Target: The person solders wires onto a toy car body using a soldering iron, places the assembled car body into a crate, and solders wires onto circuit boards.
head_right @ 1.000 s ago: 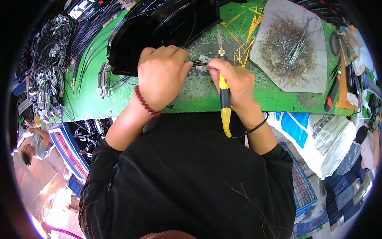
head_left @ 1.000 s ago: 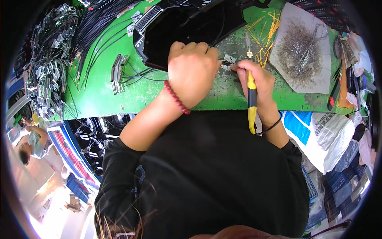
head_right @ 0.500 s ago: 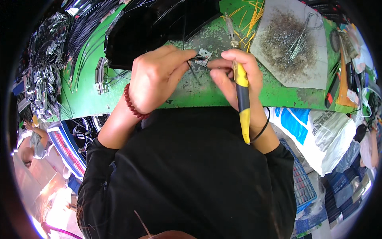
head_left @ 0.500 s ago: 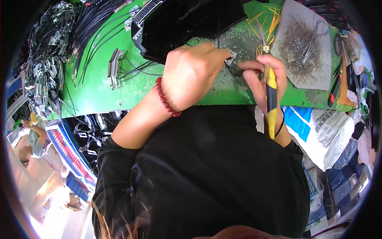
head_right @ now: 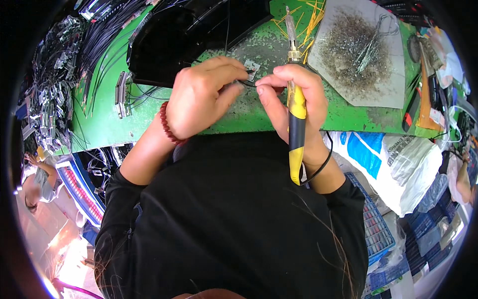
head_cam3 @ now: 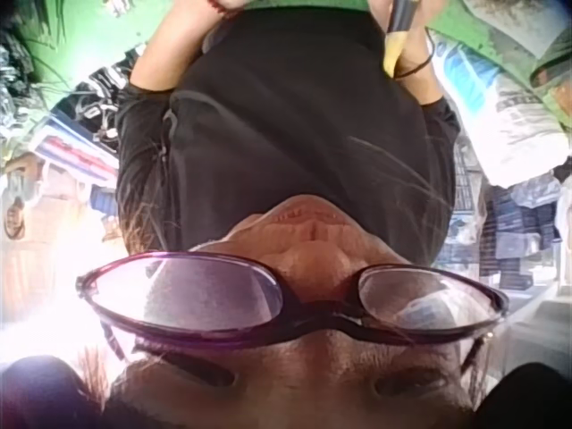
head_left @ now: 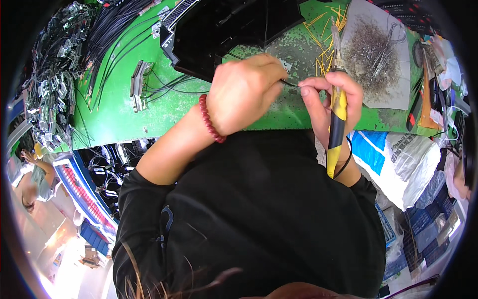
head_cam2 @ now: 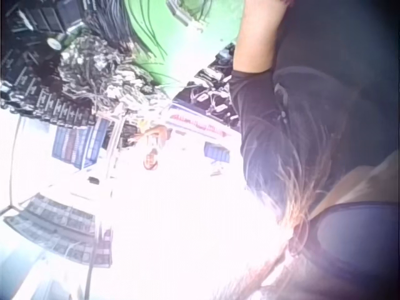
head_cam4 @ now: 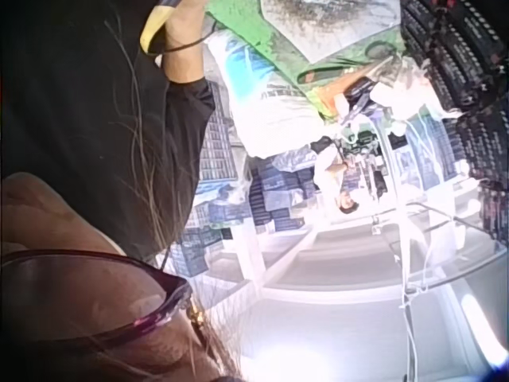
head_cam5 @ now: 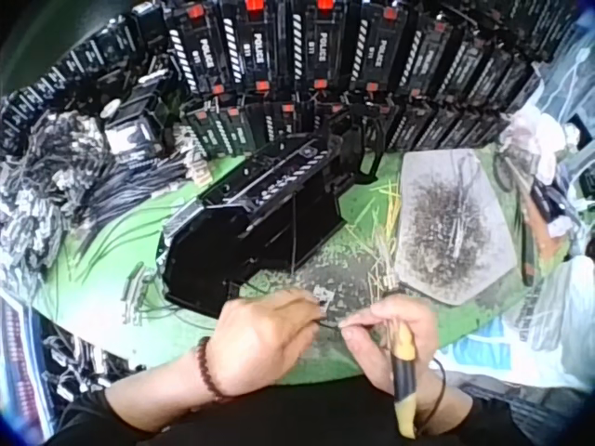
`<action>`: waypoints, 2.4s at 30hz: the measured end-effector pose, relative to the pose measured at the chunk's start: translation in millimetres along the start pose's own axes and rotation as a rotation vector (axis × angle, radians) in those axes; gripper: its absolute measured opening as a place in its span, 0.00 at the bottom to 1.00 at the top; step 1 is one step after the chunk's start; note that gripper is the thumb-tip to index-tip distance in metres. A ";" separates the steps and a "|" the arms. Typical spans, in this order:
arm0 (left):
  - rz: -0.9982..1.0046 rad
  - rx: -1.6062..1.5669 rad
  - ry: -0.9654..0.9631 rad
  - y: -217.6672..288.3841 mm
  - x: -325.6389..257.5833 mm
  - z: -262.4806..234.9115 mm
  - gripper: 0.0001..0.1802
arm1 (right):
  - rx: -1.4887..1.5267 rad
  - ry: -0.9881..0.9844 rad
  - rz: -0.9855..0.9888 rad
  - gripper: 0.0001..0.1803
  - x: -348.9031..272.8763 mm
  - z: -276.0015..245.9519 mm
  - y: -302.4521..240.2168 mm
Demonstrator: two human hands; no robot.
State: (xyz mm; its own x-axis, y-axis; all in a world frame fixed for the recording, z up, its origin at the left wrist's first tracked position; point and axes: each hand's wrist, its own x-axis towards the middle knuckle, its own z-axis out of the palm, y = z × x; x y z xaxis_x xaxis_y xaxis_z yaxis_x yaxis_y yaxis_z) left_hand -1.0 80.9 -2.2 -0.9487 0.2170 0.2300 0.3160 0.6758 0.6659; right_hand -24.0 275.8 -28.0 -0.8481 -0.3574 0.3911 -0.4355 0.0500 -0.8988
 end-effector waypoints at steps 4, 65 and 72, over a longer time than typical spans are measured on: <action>-0.248 -0.389 -0.089 15.5 1.1 -1.4 0.05 | -0.033 0.047 -0.158 0.23 3.3 3.0 8.0; -0.429 -0.784 -0.324 -6.9 5.3 -3.0 0.06 | 0.120 -0.062 -0.073 0.25 3.0 5.2 20.3; -0.154 -0.209 -0.035 -7.0 1.0 7.5 0.05 | 0.170 0.068 0.151 0.22 -8.0 11.9 21.1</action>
State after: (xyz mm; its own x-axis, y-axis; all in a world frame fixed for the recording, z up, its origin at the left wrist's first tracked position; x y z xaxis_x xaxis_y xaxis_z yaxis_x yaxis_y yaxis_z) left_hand -4.3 81.7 -11.9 -0.9844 0.1496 0.0924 0.1599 0.5436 0.8240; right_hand -22.8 268.5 -52.4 -0.9206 -0.2936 0.2574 -0.2504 -0.0616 -0.9662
